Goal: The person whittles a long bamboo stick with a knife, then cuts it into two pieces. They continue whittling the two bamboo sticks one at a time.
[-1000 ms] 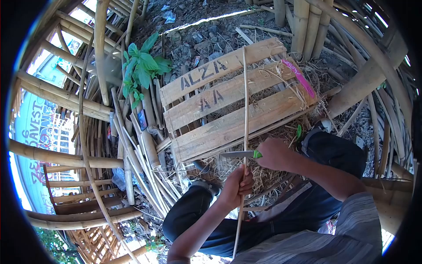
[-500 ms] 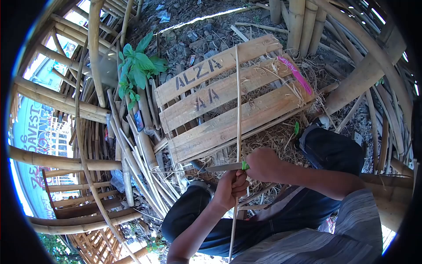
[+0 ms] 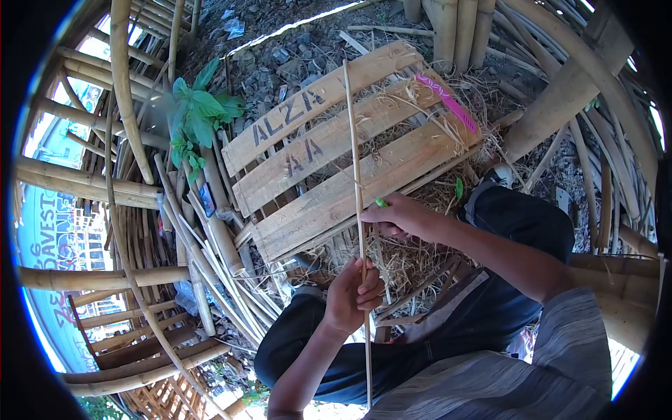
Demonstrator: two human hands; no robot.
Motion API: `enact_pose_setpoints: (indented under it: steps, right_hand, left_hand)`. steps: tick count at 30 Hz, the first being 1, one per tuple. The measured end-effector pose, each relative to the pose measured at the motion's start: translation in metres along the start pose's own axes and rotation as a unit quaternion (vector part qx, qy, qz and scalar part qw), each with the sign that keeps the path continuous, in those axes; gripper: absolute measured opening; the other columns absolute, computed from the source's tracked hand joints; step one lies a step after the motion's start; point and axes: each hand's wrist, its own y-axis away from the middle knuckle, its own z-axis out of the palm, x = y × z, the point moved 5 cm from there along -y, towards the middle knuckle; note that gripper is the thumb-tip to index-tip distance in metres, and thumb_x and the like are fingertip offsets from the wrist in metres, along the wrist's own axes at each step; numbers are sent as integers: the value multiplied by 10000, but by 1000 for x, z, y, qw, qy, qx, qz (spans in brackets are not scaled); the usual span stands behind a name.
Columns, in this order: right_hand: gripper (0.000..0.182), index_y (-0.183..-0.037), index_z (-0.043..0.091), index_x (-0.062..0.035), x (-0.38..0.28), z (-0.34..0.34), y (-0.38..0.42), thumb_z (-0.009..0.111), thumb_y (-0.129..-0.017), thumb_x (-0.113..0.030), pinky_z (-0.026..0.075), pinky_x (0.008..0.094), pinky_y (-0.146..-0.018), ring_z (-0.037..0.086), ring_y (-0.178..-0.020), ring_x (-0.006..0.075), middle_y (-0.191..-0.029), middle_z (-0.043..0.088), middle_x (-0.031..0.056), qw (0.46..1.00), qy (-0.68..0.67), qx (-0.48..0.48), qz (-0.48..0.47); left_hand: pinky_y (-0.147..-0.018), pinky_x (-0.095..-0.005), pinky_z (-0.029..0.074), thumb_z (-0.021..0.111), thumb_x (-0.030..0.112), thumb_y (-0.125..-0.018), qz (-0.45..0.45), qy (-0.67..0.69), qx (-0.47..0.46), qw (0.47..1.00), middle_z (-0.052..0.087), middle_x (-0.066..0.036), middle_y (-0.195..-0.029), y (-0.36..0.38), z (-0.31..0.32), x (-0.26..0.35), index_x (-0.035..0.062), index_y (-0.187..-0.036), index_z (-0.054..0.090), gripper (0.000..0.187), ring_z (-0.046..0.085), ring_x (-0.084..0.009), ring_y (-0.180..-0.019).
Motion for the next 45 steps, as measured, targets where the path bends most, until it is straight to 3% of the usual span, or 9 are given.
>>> enact_pose_setpoints:
  steps: [4,12,15,17,20,23,27,40,45]
  right_hand:
    - [238,-869,601,-39,13,16,-5,582,-863,-276,197,211,-370,277,-372,26,-494,350,-87,994,-90,-45,46]
    - [261,-872,613,-38,9,-11,-16,566,-872,-295,190,200,-378,276,-380,15,-509,348,-90,995,-87,45,26]
    - [289,-838,609,-10,4,-19,-16,578,-854,-297,315,255,-387,410,-377,93,-507,462,-8,995,51,86,-16]
    - [378,-804,592,24,-18,-20,-3,608,-817,-354,362,325,-405,458,-382,204,-515,508,64,888,353,228,-186]
    - [403,-732,579,33,-25,-13,7,615,-794,-364,425,405,-478,542,-461,304,-535,545,146,883,416,183,-111]
    - [329,-681,585,1,-19,6,18,601,-788,-311,465,411,-529,587,-520,305,-519,547,149,840,512,140,-111]
    - [225,-677,619,-33,-2,35,26,582,-759,-240,506,420,-591,621,-593,319,-571,576,170,807,567,106,-131]
    - [279,-690,619,-7,-3,42,30,593,-763,-275,511,390,-561,628,-616,319,-615,598,165,781,606,69,-132]
    - [271,-686,633,-27,-15,9,14,618,-747,-290,510,409,-571,631,-598,319,-592,599,159,785,594,157,-83]
  left_hand:
    - [-367,-168,260,320,311,-975,-9,-27,9,1000,349,13,-571,-2,-5,-3,77,-926,472,284,293,-55,-453]
    - [-364,-168,219,262,437,-969,-63,-66,40,995,288,24,-563,0,-5,-27,87,-877,443,404,248,-53,-466]
    - [-363,-176,193,294,414,-969,-60,-58,46,995,264,47,-556,0,-4,-23,113,-831,415,352,228,-45,-457]
    - [-364,-178,188,311,394,-970,-53,-45,47,996,259,53,-554,-1,-7,-17,122,-822,413,326,221,-43,-452]
    - [-368,-179,182,345,327,-968,-29,-86,58,994,252,57,-555,-1,-10,-4,130,-812,423,263,210,-42,-446]
    - [-374,-185,176,373,266,-949,6,-98,64,993,247,60,-556,1,-3,7,129,-792,434,217,211,-41,-448]
    - [-374,-186,176,374,290,-945,12,-103,87,991,245,60,-554,2,-4,10,128,-791,435,232,207,-41,-445]
    - [-358,-193,134,331,350,-954,-50,-94,110,988,201,71,-543,6,-1,-5,159,-709,334,310,182,-46,-438]
    - [-360,-196,133,335,351,-955,-40,-109,115,987,196,72,-545,6,0,-8,164,-706,327,311,176,-45,-440]
